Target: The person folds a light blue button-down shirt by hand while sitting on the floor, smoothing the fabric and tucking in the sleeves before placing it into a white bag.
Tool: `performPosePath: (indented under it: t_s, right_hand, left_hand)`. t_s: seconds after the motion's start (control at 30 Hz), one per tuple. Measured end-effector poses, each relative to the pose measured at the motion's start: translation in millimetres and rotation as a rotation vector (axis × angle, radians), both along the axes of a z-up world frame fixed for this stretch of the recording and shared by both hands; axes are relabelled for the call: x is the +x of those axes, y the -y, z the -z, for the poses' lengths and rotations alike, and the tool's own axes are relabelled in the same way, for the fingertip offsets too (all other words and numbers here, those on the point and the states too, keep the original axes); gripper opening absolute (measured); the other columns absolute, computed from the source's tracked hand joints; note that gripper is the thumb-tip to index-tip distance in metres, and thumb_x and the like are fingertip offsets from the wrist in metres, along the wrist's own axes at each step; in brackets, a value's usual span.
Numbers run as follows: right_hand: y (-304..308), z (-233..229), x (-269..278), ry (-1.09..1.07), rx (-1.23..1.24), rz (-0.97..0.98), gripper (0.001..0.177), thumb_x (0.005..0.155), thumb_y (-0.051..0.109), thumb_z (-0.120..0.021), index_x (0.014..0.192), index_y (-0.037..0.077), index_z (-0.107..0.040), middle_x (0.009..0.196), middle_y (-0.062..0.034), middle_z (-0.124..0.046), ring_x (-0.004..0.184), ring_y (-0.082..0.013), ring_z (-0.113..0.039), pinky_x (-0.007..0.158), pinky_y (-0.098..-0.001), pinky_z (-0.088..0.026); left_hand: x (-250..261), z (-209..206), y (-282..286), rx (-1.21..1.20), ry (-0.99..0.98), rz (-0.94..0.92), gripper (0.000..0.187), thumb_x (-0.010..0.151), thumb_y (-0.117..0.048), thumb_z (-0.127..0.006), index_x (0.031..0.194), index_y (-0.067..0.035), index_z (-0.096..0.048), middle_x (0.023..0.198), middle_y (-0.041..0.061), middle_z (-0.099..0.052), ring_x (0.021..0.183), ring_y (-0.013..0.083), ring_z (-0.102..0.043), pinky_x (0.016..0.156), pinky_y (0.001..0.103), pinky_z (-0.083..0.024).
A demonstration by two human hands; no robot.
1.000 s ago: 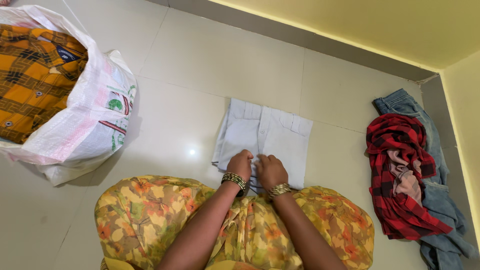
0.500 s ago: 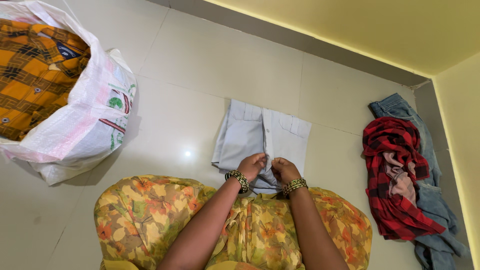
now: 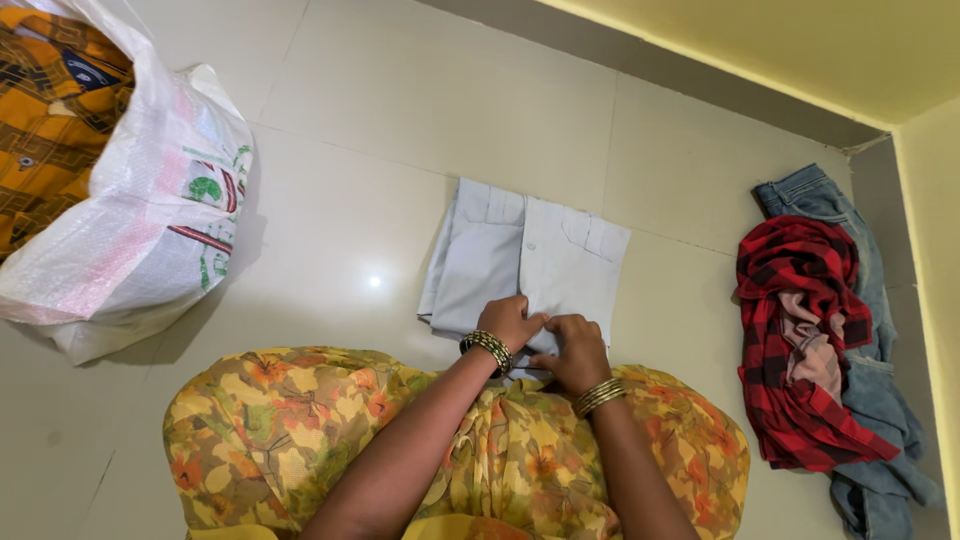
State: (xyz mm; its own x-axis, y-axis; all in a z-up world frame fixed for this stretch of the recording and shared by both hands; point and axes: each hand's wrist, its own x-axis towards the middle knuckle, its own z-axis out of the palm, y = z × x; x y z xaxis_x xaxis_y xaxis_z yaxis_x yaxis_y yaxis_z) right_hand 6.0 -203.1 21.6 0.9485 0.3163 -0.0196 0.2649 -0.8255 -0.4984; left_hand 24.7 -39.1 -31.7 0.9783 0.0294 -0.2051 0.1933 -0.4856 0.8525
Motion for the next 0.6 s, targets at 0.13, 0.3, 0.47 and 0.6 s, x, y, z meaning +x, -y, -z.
performPosePath:
  t_s: [0.13,0.3,0.47,0.6]
  right_hand:
    - [-3,-2,-1,0.076,-0.193,0.054,0.022,0.073,0.019,-0.081,0.093,0.016,-0.072,0.099,-0.0025,-0.068,0.101,-0.0299,-0.059,0.087,-0.0456,-0.047]
    - [12,7,7,0.063,0.028,0.011,0.008,0.083,0.016,-0.076,0.090,0.013,-0.075,0.092,-0.0048,-0.070,0.092,-0.0304,-0.060,0.084,-0.0423,-0.049]
    - [15,10,12,0.074,0.093,0.016,0.004,0.087,0.013,-0.072,0.090,0.011,-0.074,0.091,-0.0061,-0.070,0.089,-0.0305,-0.060,0.083,-0.0413,-0.049]
    - [16,11,14,0.053,0.158,0.035,0.006,0.087,0.012,-0.071,0.092,0.009,-0.073,0.091,-0.0074,-0.070,0.090,-0.0303,-0.061,0.084,-0.0408,-0.049]
  left_hand:
    - [7,18,6,-0.089,0.091,-0.044,0.033,0.078,-0.028,-0.079,0.070,-0.003,-0.060,0.064,0.014,-0.065,0.060,0.0287,-0.065,0.059,0.040,-0.052]
    - [18,47,4,-0.720,-0.086,-0.070,0.027,0.078,-0.009,-0.073,0.100,-0.005,-0.058,0.085,0.010,-0.067,0.072,0.0155,-0.061,0.064,0.033,-0.052]
    - [26,49,-18,-1.138,-0.426,0.083,0.054,0.085,-0.003,-0.073,0.135,-0.006,-0.052,0.103,0.008,-0.058,0.087,0.0143,-0.059,0.072,0.030,-0.049]
    - [27,39,-35,-1.056,-0.465,0.335,0.056,0.081,-0.002,-0.077,0.133,0.001,-0.056,0.116,0.010,-0.069,0.099,0.0122,-0.068,0.086,0.025,-0.058]
